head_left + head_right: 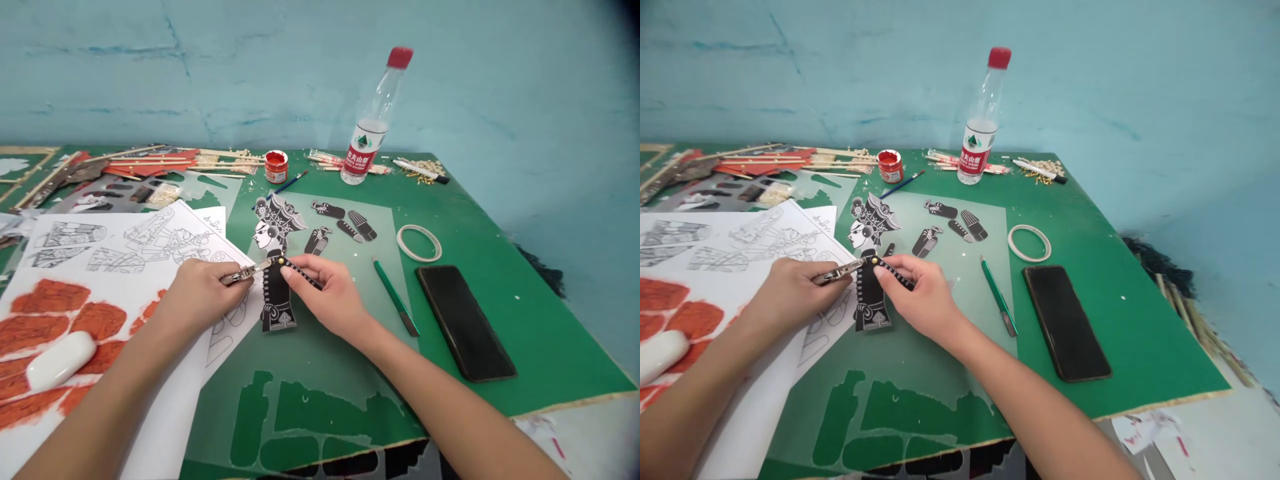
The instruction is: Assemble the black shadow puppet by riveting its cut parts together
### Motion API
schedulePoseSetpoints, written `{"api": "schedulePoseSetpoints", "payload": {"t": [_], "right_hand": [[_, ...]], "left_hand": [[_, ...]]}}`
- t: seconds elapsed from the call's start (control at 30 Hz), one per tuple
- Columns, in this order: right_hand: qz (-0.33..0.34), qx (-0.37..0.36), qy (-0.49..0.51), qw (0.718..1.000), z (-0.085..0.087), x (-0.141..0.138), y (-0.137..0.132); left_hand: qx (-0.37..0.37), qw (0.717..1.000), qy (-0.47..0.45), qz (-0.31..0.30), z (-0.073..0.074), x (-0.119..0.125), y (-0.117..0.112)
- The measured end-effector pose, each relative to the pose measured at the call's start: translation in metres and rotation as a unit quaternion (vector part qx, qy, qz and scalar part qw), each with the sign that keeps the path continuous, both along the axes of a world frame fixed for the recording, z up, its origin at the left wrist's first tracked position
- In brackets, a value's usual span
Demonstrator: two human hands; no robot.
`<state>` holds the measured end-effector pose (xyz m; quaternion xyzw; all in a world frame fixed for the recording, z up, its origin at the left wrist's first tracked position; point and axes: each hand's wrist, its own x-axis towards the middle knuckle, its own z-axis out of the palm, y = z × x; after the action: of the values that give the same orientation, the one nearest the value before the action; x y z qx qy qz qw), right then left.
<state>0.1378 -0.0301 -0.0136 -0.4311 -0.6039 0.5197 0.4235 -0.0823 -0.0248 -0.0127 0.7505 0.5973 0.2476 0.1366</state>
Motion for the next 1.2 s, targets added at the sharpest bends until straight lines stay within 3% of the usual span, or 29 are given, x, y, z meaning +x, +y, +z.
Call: {"api": "schedulePoseSetpoints", "payload": {"t": [0.23,0.6,1.0,1.2], "right_hand": [[-0.002,-0.05,-0.017,0.999,-0.003,-0.003,0.0],[0.047,-0.078,0.027,0.995,0.0,-0.006,-0.002],[0.052,-0.061,0.025,0.996,-0.002,-0.004,-0.002],[0.046,-0.027,0.003,0.999,-0.003,-0.004,-0.003]], "left_hand": [[-0.093,0.994,-0.013,0.049,0.003,-0.001,0.0],[-0.115,0.992,-0.023,0.052,0.002,-0.003,0.003],[-0.03,0.999,-0.018,-0.041,-0.003,-0.008,0.006],[0.098,0.992,0.035,-0.069,-0.012,-0.012,0.003]]}}
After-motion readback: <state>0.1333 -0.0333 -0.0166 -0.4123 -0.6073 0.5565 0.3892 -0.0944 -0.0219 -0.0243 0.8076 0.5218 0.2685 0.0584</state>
